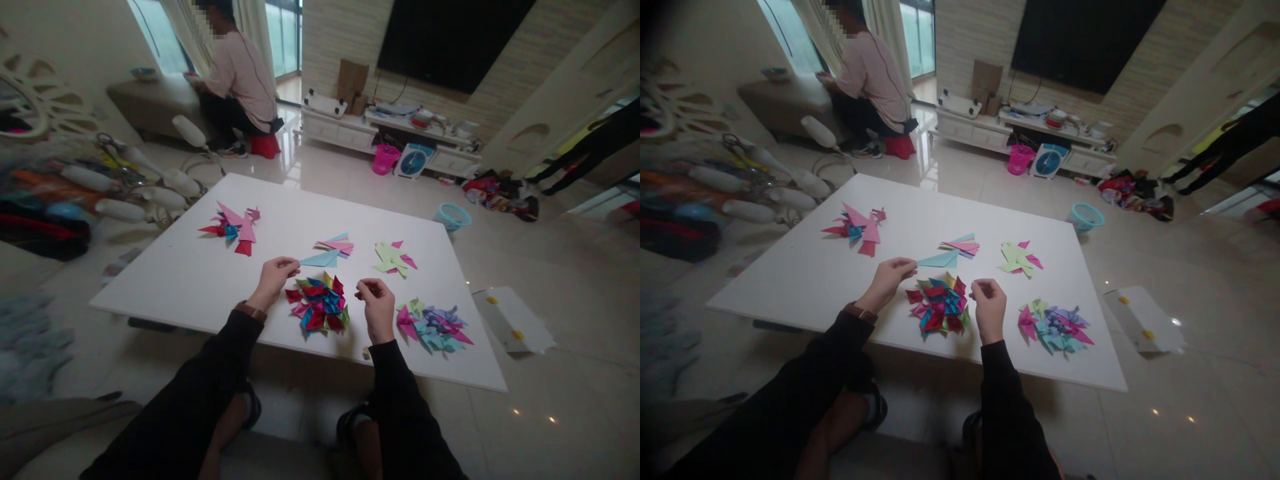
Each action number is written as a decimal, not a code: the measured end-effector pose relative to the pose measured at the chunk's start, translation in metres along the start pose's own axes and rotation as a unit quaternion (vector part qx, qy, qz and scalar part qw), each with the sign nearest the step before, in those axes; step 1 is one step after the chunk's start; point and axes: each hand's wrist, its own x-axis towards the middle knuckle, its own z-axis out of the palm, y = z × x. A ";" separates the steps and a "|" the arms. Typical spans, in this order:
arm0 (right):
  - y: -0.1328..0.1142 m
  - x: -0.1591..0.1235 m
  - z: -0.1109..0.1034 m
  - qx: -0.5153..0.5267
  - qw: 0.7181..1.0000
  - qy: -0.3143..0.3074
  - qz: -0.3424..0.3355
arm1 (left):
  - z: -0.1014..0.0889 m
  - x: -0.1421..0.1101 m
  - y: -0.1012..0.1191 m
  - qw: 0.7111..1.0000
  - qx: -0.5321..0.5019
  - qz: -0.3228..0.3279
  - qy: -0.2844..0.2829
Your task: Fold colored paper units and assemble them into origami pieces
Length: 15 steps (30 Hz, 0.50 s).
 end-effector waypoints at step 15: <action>0.005 0.006 -0.010 -0.057 0.997 -0.048 -0.010 | 0.104 0.130 -0.027 0.990 0.132 -0.046 0.010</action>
